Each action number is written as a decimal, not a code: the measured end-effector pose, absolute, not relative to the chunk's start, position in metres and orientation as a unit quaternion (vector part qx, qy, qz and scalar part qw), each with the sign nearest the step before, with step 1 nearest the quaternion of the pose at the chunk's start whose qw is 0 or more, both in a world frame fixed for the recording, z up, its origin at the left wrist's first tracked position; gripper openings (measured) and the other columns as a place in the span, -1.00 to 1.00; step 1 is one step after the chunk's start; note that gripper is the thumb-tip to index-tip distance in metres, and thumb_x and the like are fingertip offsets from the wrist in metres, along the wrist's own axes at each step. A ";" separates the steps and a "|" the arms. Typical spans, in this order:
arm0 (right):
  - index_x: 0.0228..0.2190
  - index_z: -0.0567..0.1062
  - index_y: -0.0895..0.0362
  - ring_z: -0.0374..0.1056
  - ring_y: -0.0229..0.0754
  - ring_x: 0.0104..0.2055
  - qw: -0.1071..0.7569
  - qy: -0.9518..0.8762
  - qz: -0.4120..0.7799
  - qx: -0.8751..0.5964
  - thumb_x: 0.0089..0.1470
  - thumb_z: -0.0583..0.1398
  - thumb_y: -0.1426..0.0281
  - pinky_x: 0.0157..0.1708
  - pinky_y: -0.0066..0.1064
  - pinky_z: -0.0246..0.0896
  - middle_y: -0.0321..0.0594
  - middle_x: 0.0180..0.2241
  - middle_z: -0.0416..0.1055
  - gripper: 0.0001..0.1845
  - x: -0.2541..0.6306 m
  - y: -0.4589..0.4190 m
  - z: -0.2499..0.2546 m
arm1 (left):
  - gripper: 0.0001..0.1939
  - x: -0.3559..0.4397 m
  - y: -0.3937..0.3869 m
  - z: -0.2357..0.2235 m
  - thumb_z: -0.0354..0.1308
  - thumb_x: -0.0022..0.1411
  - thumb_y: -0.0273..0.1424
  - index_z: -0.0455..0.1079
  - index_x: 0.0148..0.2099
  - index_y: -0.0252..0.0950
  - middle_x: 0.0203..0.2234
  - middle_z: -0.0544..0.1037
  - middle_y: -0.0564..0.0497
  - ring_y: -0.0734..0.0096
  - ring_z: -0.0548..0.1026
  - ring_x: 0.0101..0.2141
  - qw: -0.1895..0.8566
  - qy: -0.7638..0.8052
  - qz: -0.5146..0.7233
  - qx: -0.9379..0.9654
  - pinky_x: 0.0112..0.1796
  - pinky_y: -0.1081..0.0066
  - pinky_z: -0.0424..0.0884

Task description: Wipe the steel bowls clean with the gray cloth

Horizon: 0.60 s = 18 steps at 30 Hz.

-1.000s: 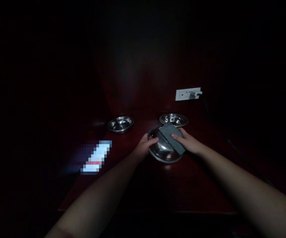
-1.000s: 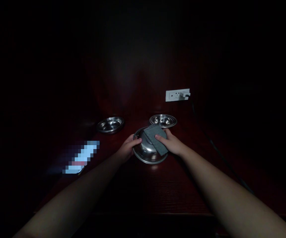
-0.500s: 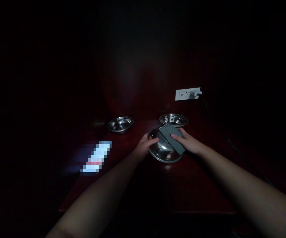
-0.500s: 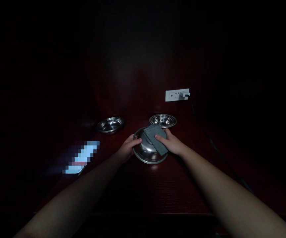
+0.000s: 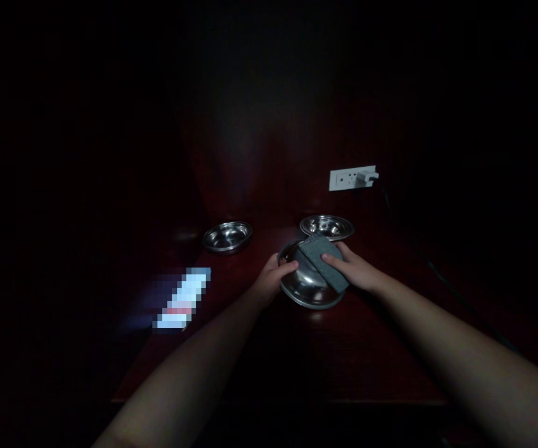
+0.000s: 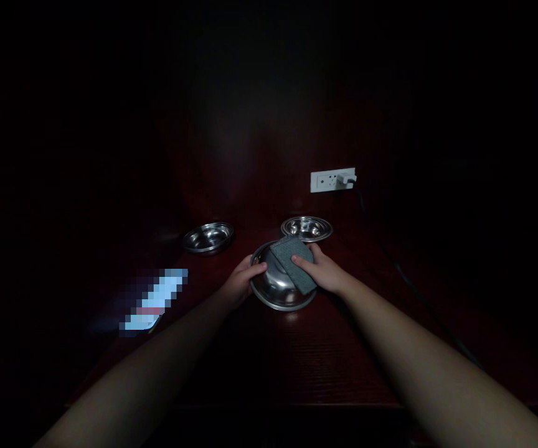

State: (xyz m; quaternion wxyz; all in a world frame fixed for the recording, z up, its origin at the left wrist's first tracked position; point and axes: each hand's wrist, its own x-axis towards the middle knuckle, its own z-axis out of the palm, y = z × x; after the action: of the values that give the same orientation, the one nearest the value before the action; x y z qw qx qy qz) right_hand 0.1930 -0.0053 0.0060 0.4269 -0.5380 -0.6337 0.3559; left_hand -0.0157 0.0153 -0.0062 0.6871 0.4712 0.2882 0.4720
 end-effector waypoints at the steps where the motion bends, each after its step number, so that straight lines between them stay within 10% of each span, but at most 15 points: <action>1: 0.02 0.23 0.14 0.33 0.03 0.02 0.426 -0.635 0.355 -0.538 0.03 0.17 0.06 0.05 -0.10 0.20 -0.01 0.00 0.37 -0.39 0.193 -0.005 0.006 | -0.54 -0.016 0.015 -0.006 0.36 -0.13 -0.38 0.40 -0.13 -0.35 -0.26 0.54 -0.09 0.28 0.48 -0.25 0.687 0.287 0.472 0.471 -0.10 0.25 0.31; 18: 0.02 0.24 0.12 0.35 0.03 0.00 0.429 -0.633 0.358 -0.535 0.02 0.17 0.04 0.04 -0.10 0.23 -0.03 -0.02 0.39 -0.38 0.194 -0.003 0.003 | -0.51 -0.017 0.019 -0.010 0.36 -0.13 -0.38 0.38 -0.10 -0.35 -0.25 0.54 -0.11 0.27 0.49 -0.25 0.690 0.282 0.471 0.472 -0.10 0.23 0.32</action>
State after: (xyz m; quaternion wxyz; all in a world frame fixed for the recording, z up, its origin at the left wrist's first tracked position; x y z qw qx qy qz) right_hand 0.1939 -0.0033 0.0032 0.4288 -0.5355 -0.6332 0.3585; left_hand -0.0166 0.0188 -0.0095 0.6901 0.4718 0.2815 0.4711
